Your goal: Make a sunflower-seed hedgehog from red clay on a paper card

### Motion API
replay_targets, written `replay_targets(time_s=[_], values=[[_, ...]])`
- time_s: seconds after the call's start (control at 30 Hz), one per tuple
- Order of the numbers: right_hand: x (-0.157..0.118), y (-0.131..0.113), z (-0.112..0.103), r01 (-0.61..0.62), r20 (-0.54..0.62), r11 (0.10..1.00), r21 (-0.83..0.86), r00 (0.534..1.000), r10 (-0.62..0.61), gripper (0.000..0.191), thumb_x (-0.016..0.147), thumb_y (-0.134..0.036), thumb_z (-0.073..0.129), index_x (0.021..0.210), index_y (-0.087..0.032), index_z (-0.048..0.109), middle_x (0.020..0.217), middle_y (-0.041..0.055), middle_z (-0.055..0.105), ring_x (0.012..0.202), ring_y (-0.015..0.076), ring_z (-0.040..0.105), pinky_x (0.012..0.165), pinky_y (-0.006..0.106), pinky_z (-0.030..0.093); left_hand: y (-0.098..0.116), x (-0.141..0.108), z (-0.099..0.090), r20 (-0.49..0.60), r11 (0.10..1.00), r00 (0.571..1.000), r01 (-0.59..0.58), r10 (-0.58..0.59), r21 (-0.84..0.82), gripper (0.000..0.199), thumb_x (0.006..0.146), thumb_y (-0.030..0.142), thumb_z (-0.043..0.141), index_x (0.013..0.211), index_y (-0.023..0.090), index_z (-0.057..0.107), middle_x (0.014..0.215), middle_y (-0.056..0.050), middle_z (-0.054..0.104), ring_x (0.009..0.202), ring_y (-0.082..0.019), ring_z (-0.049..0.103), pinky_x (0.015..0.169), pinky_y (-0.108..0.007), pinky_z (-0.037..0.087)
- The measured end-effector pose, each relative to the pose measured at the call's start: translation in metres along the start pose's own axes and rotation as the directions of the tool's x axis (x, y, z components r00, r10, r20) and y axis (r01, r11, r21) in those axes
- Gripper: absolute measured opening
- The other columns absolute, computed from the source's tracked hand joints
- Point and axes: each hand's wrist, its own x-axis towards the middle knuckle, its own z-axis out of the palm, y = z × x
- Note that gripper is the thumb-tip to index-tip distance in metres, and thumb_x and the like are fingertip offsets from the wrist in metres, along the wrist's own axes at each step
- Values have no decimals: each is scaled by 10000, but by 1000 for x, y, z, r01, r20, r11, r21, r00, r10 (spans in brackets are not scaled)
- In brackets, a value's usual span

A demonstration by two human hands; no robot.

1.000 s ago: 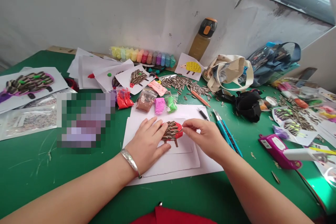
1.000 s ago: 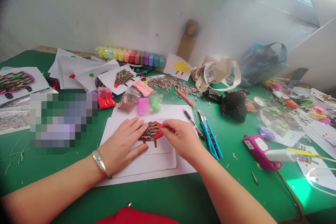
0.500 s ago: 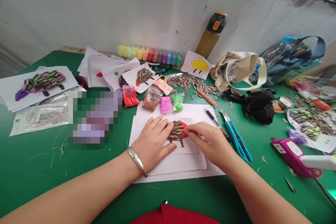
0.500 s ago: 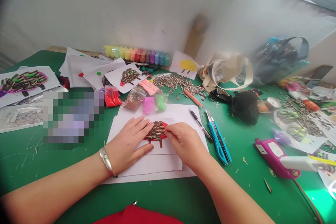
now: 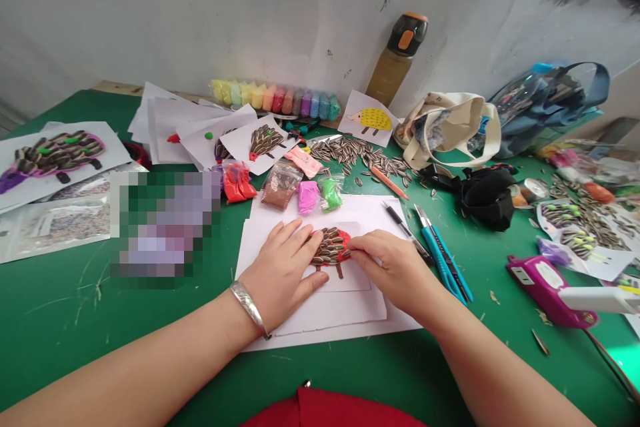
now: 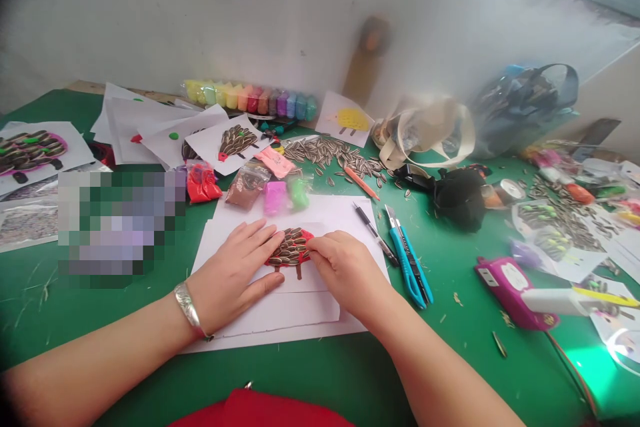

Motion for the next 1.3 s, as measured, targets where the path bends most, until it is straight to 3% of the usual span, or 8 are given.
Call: replay_targets(time_s=[0.37,0.6,1.0,1.3], values=[[0,1,5,57,5,992,-110,998,-57,183,927,-124,494,935,-177,668,815,61,637,833,203,556,745,318,447,0,1,0,7,1000,1000,15,-15,-18,538,925,431,522,1344,93,502,1355,-172,551,1316,-358,422,1102,-582,329],[-1,4,10,34,23,986,-161,999,-31,172,930,-140,472,884,-172,635,797,60,607,809,205,528,722,330,430,0,1,0,-4,1000,1000,3,-3,-7,487,944,390,491,1322,84,518,1338,-177,562,1304,-357,434,1093,-573,340],[1,1,19,40,25,992,-118,999,-37,161,916,-118,463,847,-175,597,805,59,598,807,206,532,727,329,425,2,2,3,-13,1000,1000,20,-20,0,458,950,371,485,1315,97,523,1330,-169,571,1310,-348,435,1103,-573,326],[0,3,11,-17,3,994,-111,1000,17,92,890,-158,554,881,-182,642,799,42,609,781,190,539,692,305,416,1,2,1,-12,1000,1000,1,-1,23,474,943,371,497,1313,76,517,1329,-170,571,1291,-361,442,1092,-575,339]])
